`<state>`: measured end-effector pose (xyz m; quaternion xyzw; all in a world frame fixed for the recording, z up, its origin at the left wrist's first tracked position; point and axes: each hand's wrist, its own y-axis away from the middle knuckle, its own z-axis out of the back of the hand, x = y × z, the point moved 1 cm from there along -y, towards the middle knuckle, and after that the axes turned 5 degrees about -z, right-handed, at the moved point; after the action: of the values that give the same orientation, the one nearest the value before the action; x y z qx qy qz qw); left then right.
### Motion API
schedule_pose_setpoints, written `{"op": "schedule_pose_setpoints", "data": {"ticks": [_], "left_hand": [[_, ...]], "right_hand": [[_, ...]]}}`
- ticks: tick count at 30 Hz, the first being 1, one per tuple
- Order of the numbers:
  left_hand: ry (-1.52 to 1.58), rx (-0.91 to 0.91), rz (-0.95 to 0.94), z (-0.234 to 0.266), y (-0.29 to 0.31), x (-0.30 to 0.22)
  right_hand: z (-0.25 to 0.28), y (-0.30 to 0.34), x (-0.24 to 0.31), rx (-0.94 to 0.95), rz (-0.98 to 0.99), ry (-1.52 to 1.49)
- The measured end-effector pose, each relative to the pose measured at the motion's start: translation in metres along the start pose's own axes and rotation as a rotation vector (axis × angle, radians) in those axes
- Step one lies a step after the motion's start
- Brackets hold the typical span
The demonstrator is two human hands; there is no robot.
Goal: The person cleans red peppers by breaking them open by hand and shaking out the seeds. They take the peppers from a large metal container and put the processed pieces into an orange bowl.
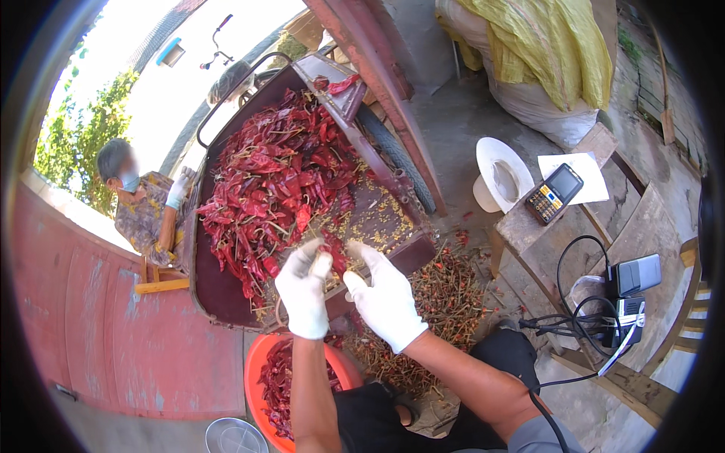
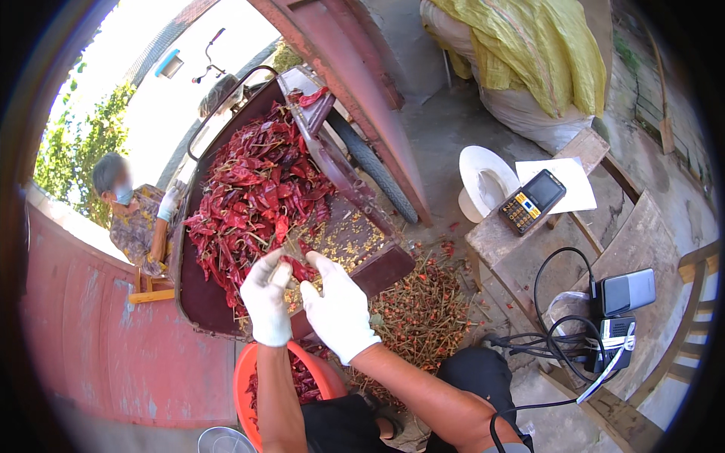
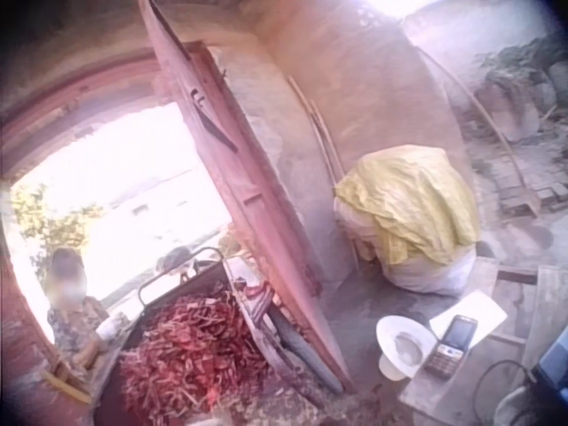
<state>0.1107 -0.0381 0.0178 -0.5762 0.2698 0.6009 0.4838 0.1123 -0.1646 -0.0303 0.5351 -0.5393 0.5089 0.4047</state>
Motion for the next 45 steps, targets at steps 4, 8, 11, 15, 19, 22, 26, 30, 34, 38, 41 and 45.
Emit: {"op": "schedule_pose_setpoints", "data": {"ticks": [4, 8, 11, 15, 19, 22, 26, 30, 34, 38, 41, 45], "left_hand": [[0.154, -0.1, 0.031, 0.005, 0.048, -0.01], [0.018, -0.054, -0.043, 0.034, 0.059, 0.013], [-0.118, 0.007, -0.128, 0.039, 0.064, 0.007], [-0.386, 0.061, -0.36, 0.052, 0.069, 0.001], [-0.369, 0.018, -0.424, 0.058, 0.075, 0.002], [-0.415, 0.028, -0.499, 0.059, 0.075, 0.002], [-0.153, -0.017, -0.233, 0.055, 0.078, 0.0], [0.292, 0.006, -0.002, 0.05, 0.072, 0.018], [0.666, 0.067, 0.138, 0.051, 0.065, 0.028], [0.919, -0.026, 0.301, 0.057, 0.045, 0.05], [0.551, -0.141, 0.276, 0.056, 0.028, 0.054], [-0.229, -0.093, 0.208, 0.042, -0.006, 0.068]], "right_hand": [[-0.01, 0.007, 0.002, 0.36, -0.316, -0.311], [-0.008, 0.018, 0.011, 0.45, -0.312, -0.201], [0.001, 0.021, 0.02, 0.528, -0.291, -0.114], [-0.004, 0.022, 0.004, 0.506, 0.015, 0.231], [-0.009, 0.026, 0.006, 0.591, -0.006, 0.299], [-0.008, 0.031, 0.011, 0.603, 0.037, 0.368], [-0.012, 0.033, 0.01, 0.578, 0.105, 0.385], [-0.009, 0.034, 0.013, 0.533, 0.238, 0.472], [-0.006, 0.033, 0.023, 0.572, 0.292, 0.446], [-0.005, 0.041, 0.032, 0.728, 0.163, 0.214], [-0.008, 0.034, 0.03, 0.813, -0.17, 0.122], [-0.006, 0.033, 0.03, 0.74, -0.087, 0.137]]}}
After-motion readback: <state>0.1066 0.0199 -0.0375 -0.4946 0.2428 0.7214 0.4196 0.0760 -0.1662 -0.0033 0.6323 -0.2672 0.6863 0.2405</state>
